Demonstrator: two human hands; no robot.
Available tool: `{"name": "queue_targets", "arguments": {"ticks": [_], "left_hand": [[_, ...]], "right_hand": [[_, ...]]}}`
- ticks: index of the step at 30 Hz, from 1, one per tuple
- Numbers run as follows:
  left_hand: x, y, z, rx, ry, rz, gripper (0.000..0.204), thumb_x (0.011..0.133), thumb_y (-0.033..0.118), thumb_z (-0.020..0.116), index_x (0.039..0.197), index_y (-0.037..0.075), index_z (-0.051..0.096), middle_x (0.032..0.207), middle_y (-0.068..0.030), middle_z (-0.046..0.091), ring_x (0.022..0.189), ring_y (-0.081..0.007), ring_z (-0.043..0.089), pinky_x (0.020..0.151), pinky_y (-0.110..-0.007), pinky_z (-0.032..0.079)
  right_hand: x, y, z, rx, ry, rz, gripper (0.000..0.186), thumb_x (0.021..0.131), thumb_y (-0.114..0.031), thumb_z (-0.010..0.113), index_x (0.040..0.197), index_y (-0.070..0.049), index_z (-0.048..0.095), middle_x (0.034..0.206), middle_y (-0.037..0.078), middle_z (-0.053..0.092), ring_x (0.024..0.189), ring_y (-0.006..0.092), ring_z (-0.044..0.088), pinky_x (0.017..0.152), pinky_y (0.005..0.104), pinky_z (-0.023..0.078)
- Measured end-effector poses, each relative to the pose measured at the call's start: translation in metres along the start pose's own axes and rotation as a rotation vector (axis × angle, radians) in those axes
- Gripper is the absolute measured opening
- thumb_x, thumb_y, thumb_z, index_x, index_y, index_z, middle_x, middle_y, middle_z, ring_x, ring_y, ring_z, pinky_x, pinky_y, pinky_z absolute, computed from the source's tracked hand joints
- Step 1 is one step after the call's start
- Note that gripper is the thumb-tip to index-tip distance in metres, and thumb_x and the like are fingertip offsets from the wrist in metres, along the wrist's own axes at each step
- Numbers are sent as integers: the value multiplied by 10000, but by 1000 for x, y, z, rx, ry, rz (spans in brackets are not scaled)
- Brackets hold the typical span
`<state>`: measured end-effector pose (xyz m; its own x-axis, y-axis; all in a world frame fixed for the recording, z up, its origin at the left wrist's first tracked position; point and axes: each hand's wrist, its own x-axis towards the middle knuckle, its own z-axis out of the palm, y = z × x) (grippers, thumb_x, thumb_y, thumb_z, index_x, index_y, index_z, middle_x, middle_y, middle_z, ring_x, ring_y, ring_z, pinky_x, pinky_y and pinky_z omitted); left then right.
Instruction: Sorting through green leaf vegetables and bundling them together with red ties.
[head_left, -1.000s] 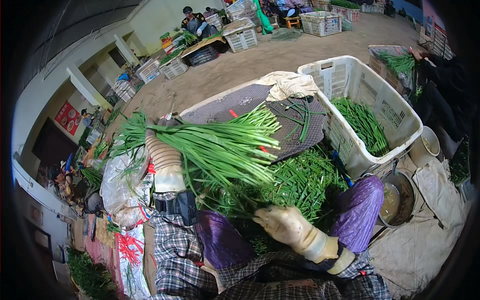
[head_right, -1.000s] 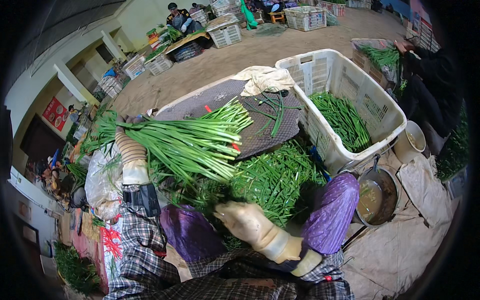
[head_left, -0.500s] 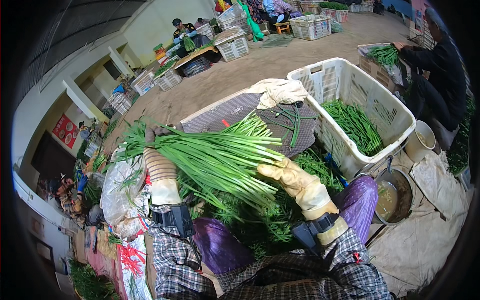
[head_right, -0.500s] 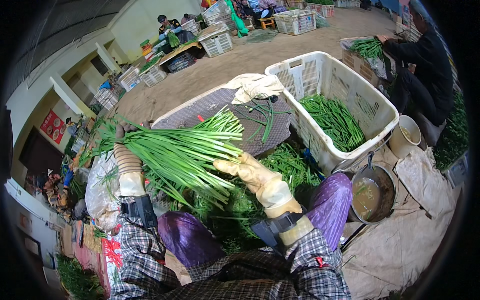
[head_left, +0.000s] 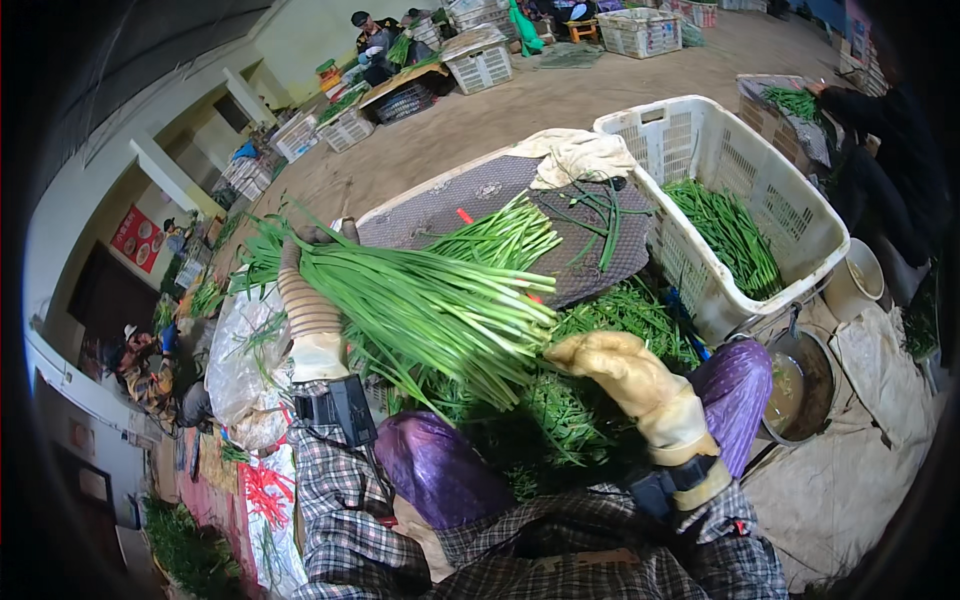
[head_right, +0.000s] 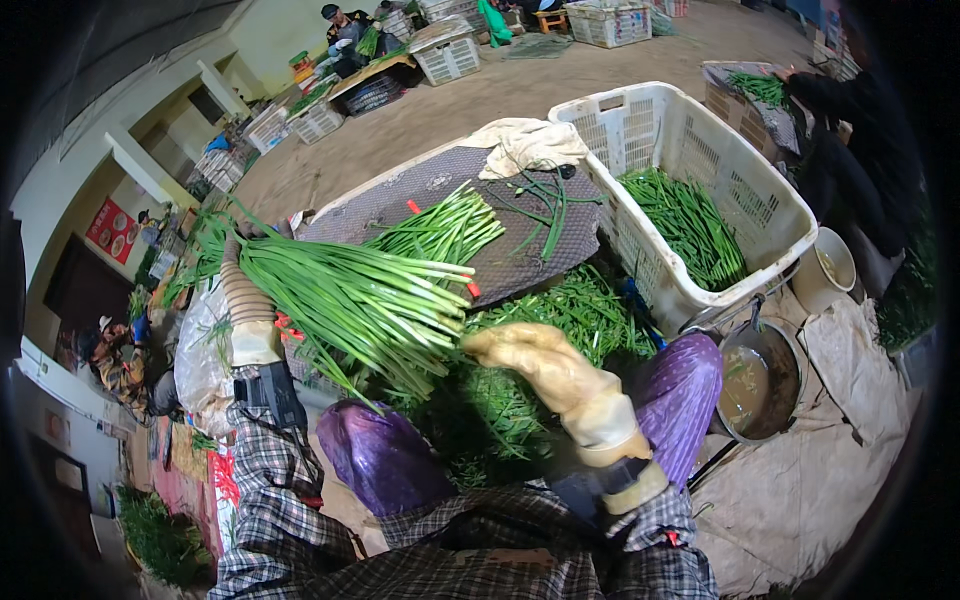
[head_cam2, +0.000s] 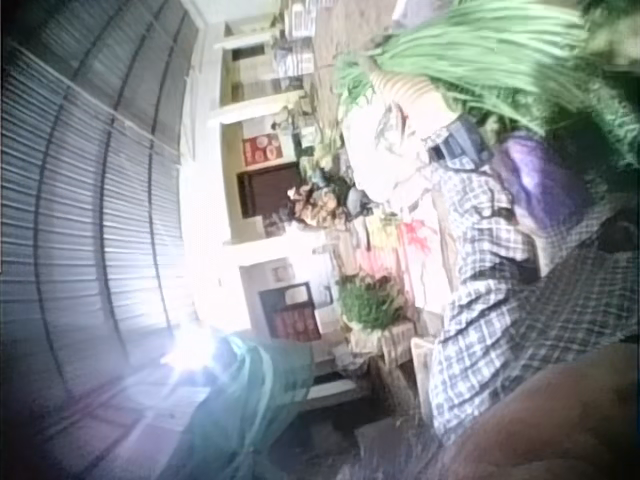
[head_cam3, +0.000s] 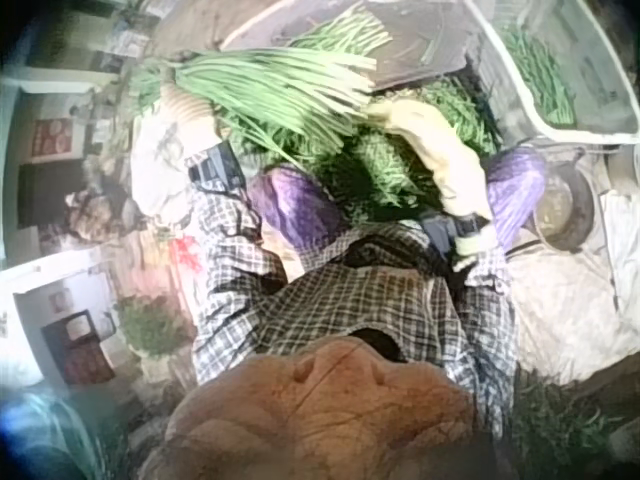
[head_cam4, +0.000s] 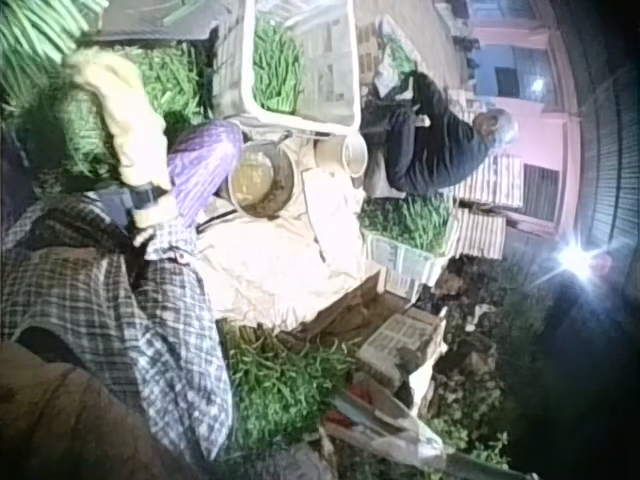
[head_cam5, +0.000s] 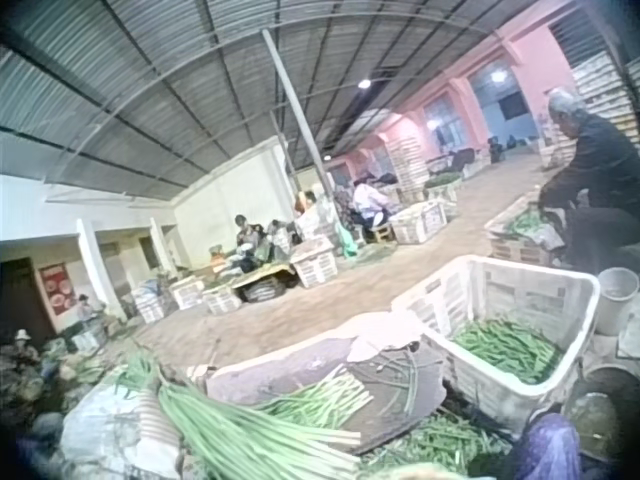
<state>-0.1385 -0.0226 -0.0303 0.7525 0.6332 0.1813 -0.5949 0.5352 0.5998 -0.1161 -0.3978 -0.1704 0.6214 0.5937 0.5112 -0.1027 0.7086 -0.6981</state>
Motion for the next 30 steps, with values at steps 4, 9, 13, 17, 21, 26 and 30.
{"name": "queue_targets", "arguments": {"ticks": [4, 9, 13, 17, 21, 26, 30], "left_hand": [[21, -9, -15, -148, 38, -99, 191, 901, 239, 645, 868, 52, 621, 838, -55, 609, 820, -231, 582, 925, -507, 508], [16, -7, -13, -148, 85, -96, 184, 896, 230, 669, 891, 52, 620, 846, -37, 639, 799, -216, 586, 939, -466, 507], [7, -8, -8, -369, -39, -222, 171, 906, 202, 656, 891, 36, 614, 825, -41, 642, 777, -186, 582, 948, -434, 504], [0, -7, 14, 44, -244, -34, 222, 930, 246, 610, 810, 61, 585, 732, -19, 596, 708, -166, 561, 916, -407, 484], [3, -8, 0, -240, -160, -108, 159, 879, 183, 670, 811, 81, 568, 757, -18, 578, 723, -170, 532, 872, -405, 467], [32, -21, -33, -63, -71, 39, 253, 946, 285, 540, 788, 88, 541, 735, -42, 543, 733, -230, 524, 903, -450, 431], [41, 5, -56, -141, 101, 36, 257, 921, 289, 589, 744, 117, 517, 691, -19, 526, 658, -206, 511, 706, -417, 472]], "right_hand": [[-23, -19, -52, -729, 205, 973, 258, 871, -248, 680, 999, -24, 686, 902, 114, 702, 897, 265, 652, 852, 361, 493], [-18, -4, -52, -1485, 35, 271, 516, 853, -315, 676, 1258, -24, 544, 1154, 212, 628, 1080, 356, 597, 934, 418, 470], [44, -18, -1, -619, 295, 170, 545, 962, -381, 529, 1376, -34, 456, 1333, 170, 542, 1261, 282, 491, 1021, 385, 409], [54, 45, 17, 270, 269, 348, 503, 1023, -326, 402, 1442, -48, 373, 1440, 163, 431, 1279, 231, 467, 1045, 350, 387], [31, 61, 59, 336, 127, 719, 536, 1012, -360, 384, 1486, -125, 295, 1479, 185, 371, 1228, 232, 523, 918, 345, 518], [17, 94, 57, 1050, -79, 630, 542, 1024, -427, 378, 1449, -91, 344, 1166, 164, 482, 837, 133, 562, 586, 199, 456], [17, 35, 72, 185, -30, 672, 413, 1031, -347, 434, 1193, 18, 538, 654, -67, 307, 545, 53, 249, 467, 224, 226]]}}
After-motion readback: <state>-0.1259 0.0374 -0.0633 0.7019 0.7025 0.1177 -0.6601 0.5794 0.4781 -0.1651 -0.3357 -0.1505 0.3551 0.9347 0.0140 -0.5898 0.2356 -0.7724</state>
